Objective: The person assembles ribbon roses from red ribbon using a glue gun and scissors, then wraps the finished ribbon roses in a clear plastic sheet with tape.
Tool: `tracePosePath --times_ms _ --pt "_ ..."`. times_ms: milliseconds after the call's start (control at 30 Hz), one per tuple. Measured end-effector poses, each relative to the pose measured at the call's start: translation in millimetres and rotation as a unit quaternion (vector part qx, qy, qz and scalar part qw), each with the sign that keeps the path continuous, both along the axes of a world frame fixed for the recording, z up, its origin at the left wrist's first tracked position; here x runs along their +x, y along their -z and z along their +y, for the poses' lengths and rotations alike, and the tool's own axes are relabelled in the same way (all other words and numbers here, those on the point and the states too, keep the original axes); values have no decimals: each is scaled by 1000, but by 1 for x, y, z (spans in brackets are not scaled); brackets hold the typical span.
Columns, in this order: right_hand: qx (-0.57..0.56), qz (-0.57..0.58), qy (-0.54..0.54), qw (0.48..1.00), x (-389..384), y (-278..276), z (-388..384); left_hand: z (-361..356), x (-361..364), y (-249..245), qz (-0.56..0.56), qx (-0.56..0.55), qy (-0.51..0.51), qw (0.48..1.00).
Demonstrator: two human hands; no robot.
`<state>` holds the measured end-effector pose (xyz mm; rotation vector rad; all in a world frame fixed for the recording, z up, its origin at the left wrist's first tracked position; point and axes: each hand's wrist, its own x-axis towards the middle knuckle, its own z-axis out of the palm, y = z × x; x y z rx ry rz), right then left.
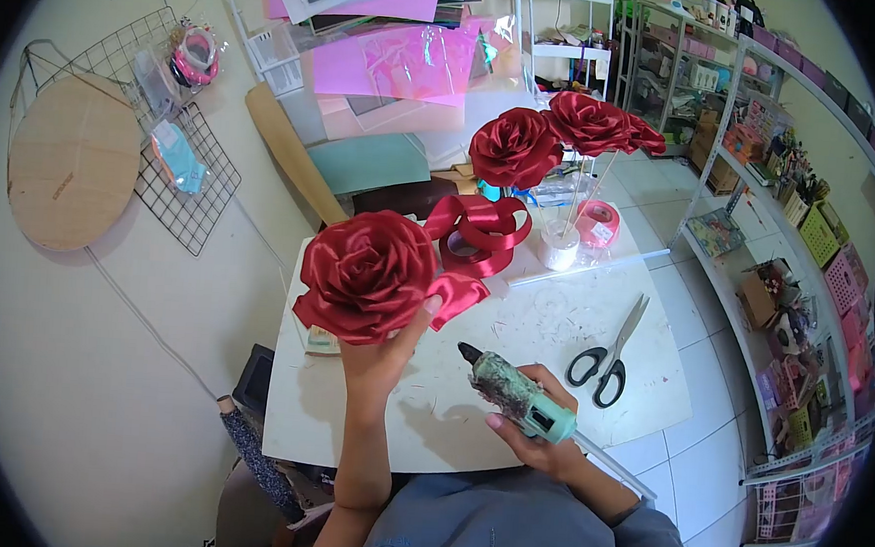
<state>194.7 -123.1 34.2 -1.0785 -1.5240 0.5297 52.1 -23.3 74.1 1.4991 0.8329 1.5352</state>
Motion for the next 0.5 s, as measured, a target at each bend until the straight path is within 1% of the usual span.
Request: tracePosePath --times_ms 33,133,200,267,500 --pt "11 15 7 1000 -3 0 2 -2 -1 0 41 -20 -3 999" --pt "11 30 9 999 -4 2 4 3 -2 10 72 -6 20 997" --pt "0 31 4 1000 -5 2 5 1 -2 10 72 -9 24 997" --pt "19 -2 19 1000 -6 1 7 -1 0 8 72 -12 28 997" --pt "16 -11 23 1000 -6 -1 6 -4 1 5 66 -28 33 997"
